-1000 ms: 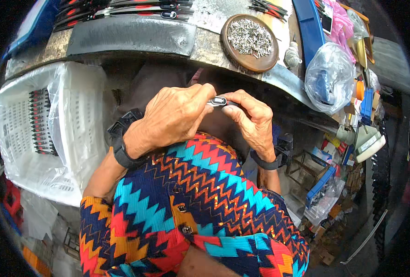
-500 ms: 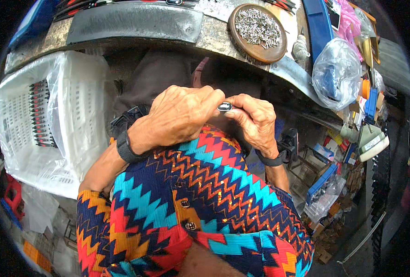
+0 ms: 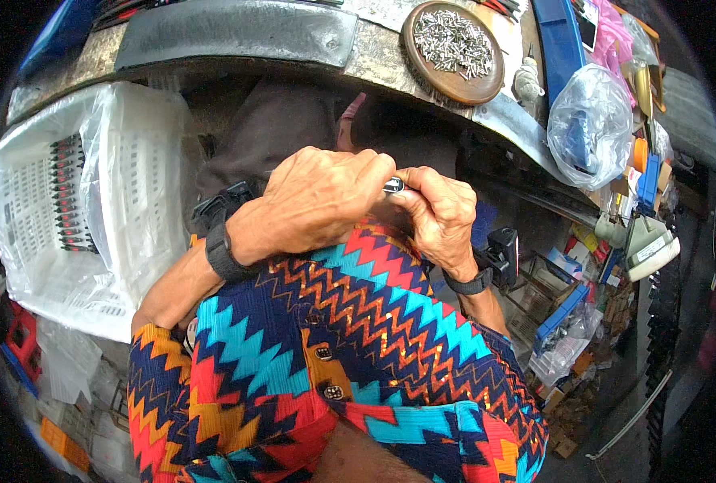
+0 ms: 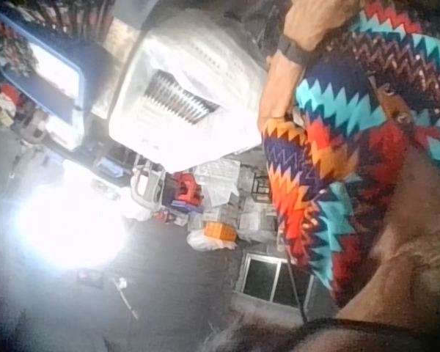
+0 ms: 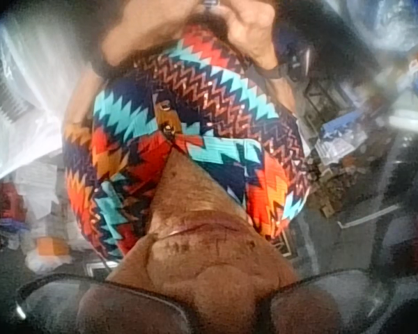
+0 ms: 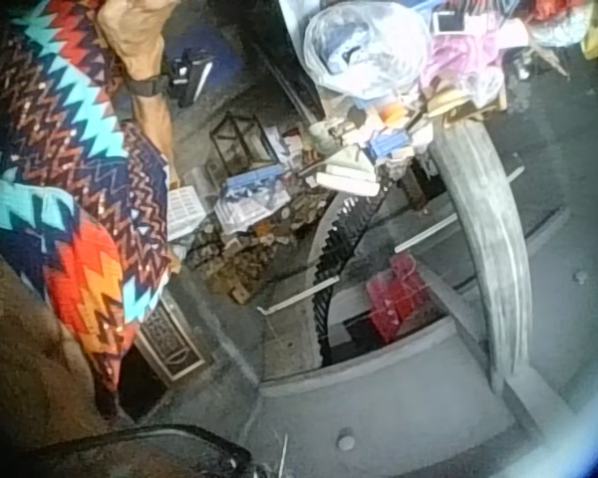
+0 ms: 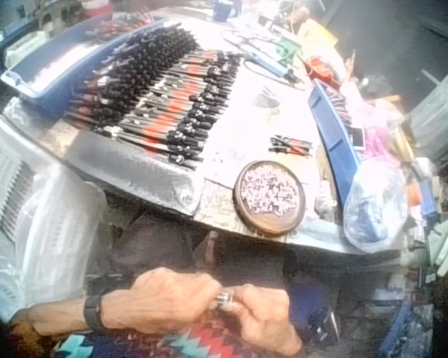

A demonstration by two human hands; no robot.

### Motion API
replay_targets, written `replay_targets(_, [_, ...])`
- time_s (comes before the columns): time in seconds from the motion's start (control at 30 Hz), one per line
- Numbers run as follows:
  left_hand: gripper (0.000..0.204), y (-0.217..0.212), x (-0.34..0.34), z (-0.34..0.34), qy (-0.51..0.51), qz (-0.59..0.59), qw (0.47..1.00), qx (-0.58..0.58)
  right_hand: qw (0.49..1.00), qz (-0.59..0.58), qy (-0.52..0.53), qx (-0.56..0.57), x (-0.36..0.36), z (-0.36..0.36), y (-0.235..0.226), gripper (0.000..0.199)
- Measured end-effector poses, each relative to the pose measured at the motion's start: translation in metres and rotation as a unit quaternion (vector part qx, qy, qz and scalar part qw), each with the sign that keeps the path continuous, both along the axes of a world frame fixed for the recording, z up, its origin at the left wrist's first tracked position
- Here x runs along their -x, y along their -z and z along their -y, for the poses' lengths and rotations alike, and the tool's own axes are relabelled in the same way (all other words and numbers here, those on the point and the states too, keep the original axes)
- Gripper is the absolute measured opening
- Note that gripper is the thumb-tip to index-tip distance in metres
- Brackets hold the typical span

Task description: The person assembles keychains by inserting small metal pieces into black plastic holders and placing the finished units into a blue tray. The person repeats this process multiple times, handling the metal pieces and plastic holders by hand.

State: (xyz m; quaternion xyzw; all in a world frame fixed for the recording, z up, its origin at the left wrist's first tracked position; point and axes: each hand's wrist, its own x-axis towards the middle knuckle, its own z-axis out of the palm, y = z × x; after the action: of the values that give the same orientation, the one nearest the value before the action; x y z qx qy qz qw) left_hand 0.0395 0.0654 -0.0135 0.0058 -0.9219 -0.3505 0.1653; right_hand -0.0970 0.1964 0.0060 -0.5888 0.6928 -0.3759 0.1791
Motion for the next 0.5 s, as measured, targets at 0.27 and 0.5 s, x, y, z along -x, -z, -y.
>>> replay_targets(0.27, [0.018, 0.0, -0.001, 0.0, 0.001, -0.005, 1.0, 0.028, 1.0, -0.017, -0.005, 0.01, -0.004, 0.001, 0.001, 0.01])
replay_targets(0.5, [0.019, 0.0, 0.003, 0.008, 0.005, -0.011, 1.0, 0.007, 0.999, 0.025, -0.002, -0.034, 0.004, 0.007, -0.004, 0.012])
